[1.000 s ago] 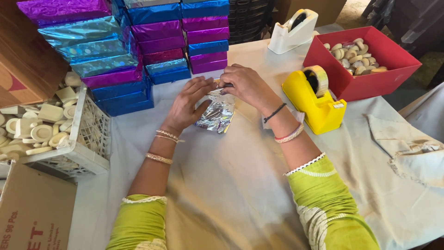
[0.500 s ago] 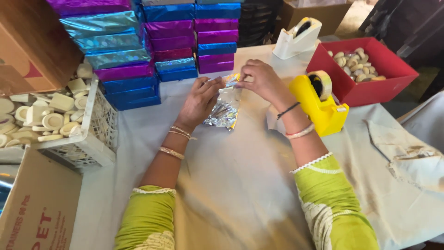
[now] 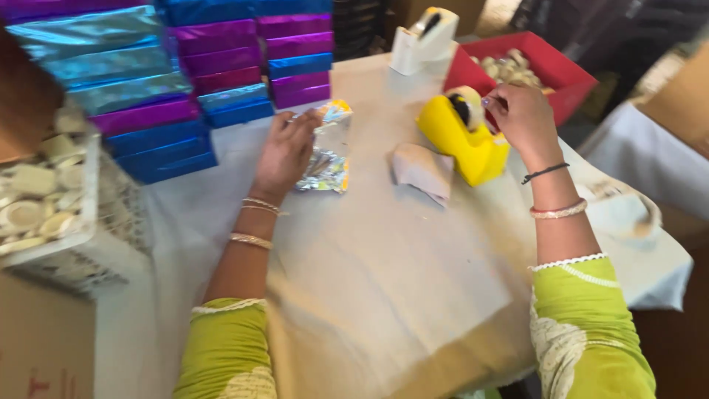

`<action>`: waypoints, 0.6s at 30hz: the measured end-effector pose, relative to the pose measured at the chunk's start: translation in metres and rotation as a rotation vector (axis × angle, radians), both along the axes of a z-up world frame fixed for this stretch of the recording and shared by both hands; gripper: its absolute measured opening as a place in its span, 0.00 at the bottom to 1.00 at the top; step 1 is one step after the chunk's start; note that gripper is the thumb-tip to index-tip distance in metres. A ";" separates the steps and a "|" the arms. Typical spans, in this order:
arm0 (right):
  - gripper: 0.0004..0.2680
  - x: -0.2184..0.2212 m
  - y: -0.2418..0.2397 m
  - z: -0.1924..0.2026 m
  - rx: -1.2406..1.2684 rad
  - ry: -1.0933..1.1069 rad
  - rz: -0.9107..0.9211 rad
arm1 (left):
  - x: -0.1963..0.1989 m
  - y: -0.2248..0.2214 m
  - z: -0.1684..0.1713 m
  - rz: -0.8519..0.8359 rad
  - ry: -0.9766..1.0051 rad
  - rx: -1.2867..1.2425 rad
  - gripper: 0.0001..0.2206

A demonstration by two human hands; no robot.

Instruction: Packing and wrapping small items into boxes and decorative bags at a workstation.

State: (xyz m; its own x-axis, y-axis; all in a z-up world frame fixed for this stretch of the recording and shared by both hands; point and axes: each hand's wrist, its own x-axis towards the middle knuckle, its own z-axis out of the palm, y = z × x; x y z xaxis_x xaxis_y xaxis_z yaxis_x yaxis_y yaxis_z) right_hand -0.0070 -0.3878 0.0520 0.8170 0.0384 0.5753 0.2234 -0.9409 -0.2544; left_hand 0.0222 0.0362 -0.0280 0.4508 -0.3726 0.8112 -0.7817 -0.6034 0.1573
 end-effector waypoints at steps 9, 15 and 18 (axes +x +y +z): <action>0.06 0.016 -0.062 -0.055 -0.070 0.091 -0.158 | -0.007 0.000 0.004 -0.004 0.009 -0.022 0.19; 0.07 0.015 -0.054 -0.056 0.059 0.144 -0.143 | -0.009 -0.001 0.006 0.009 0.014 -0.025 0.18; 0.06 0.016 -0.058 -0.059 0.129 0.157 -0.068 | -0.008 -0.001 0.006 0.010 0.030 -0.033 0.18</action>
State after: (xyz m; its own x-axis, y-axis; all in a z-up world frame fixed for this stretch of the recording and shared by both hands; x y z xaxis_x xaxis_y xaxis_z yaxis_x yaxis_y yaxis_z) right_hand 0.0092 -0.4455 -0.0071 0.8951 -0.0861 0.4374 0.1082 -0.9098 -0.4007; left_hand 0.0140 0.0352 -0.0222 0.4789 -0.3415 0.8087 -0.7705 -0.6050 0.2007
